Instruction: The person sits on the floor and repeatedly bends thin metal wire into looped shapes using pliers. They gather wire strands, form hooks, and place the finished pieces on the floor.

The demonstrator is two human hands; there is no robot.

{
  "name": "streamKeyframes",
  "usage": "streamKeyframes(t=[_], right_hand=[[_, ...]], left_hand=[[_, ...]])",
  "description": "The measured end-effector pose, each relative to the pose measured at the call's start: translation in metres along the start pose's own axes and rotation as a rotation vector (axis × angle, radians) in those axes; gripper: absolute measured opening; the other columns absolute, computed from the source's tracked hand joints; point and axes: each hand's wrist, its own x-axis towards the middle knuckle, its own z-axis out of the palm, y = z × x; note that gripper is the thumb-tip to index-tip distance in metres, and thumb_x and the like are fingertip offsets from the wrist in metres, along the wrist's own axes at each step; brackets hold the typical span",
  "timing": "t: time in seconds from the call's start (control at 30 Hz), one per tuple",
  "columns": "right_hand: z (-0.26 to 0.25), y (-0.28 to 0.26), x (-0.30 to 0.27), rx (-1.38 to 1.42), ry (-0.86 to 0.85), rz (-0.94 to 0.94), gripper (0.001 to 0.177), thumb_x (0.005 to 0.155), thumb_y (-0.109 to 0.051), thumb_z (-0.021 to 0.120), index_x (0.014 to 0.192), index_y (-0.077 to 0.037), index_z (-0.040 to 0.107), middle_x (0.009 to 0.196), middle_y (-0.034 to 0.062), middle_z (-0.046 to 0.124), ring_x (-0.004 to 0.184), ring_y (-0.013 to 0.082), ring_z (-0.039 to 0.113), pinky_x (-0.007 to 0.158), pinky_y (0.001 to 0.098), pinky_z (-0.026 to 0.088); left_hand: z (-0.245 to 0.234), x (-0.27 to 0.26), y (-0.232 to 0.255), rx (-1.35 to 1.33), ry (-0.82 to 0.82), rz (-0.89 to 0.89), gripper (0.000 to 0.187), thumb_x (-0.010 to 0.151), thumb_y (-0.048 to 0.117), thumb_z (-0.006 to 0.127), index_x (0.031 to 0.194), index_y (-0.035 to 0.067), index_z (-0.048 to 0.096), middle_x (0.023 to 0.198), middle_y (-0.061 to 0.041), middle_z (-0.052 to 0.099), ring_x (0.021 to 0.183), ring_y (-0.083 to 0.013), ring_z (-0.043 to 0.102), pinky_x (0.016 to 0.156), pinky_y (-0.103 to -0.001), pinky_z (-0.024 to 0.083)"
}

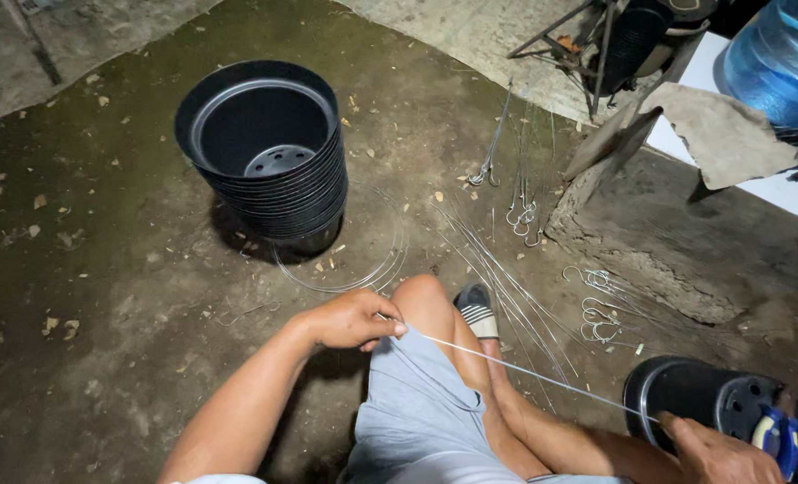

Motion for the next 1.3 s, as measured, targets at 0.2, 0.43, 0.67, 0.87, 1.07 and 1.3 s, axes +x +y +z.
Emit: streamKeyframes(t=[0.2, 0.43, 0.67, 0.87, 1.07, 1.3], right_hand=[[-0.002, 0.004, 0.012, 0.147, -0.115, -0.184, 0.048, 0.076, -0.022, 0.061, 0.123, -0.020, 0.064, 0.088, 0.0061, 0.074, 0.081, 0.0217, 0.075, 0.073, 0.0365, 0.060], [-0.005, -0.010, -0.010, 0.083, -0.307, -0.199, 0.074, 0.067, -0.017, 0.069, 0.140, -0.017, 0.055, 0.096, 0.0105, 0.069, 0.088, 0.0291, 0.073, 0.077, 0.0411, 0.060], [-0.060, -0.059, -0.006, 0.009, -0.393, 0.052, 0.084, 0.070, -0.016, 0.069, 0.150, -0.037, 0.054, 0.099, 0.0071, 0.072, 0.089, 0.0309, 0.073, 0.077, 0.0427, 0.060], [-0.106, -0.096, 0.011, 0.079, -0.320, 0.098, 0.052, 0.071, -0.026, 0.077, 0.121, -0.026, 0.064, 0.096, 0.0082, 0.076, 0.085, 0.0334, 0.073, 0.070, 0.0452, 0.059], [-0.117, -0.107, 0.017, 0.078, -0.332, 0.113, 0.045, 0.077, -0.034, 0.079, 0.119, -0.023, 0.066, 0.097, 0.0073, 0.076, 0.085, 0.0320, 0.073, 0.072, 0.0459, 0.058], [-0.127, -0.102, 0.040, 0.153, -0.290, 0.030, 0.058, 0.069, -0.019, 0.074, 0.127, -0.021, 0.066, 0.102, 0.0101, 0.075, 0.088, 0.0328, 0.073, 0.071, 0.0426, 0.059]], left_hand=[[-0.018, -0.005, -0.020, -0.040, -0.014, -0.041, 0.028, 0.096, 0.032, 0.068, 0.100, 0.005, 0.077, 0.064, 0.000, 0.064, 0.055, -0.0077, 0.058, 0.053, -0.028, 0.048], [-0.032, -0.009, -0.037, -0.035, -0.051, -0.101, 0.029, 0.094, 0.033, 0.070, 0.103, 0.007, 0.078, 0.058, 0.001, 0.060, 0.052, -0.0077, 0.054, 0.051, -0.028, 0.045], [-0.042, -0.005, -0.052, -0.069, -0.096, -0.166, 0.031, 0.094, 0.033, 0.069, 0.103, 0.005, 0.078, 0.059, 0.003, 0.057, 0.053, -0.0067, 0.051, 0.050, -0.028, 0.043], [-0.051, 0.003, -0.054, -0.111, -0.118, -0.187, 0.030, 0.094, 0.031, 0.070, 0.102, 0.004, 0.078, 0.058, 0.002, 0.057, 0.054, -0.0082, 0.050, 0.052, -0.028, 0.042], [-0.064, 0.003, -0.054, -0.075, -0.042, -0.249, 0.028, 0.091, 0.028, 0.071, 0.104, 0.005, 0.078, 0.059, 0.001, 0.058, 0.054, -0.0085, 0.051, 0.053, -0.028, 0.042], [-0.073, 0.002, -0.068, -0.080, -0.034, -0.228, 0.025, 0.092, 0.025, 0.071, 0.100, 0.003, 0.078, 0.062, 0.001, 0.059, 0.057, -0.0083, 0.052, 0.055, -0.027, 0.044]])
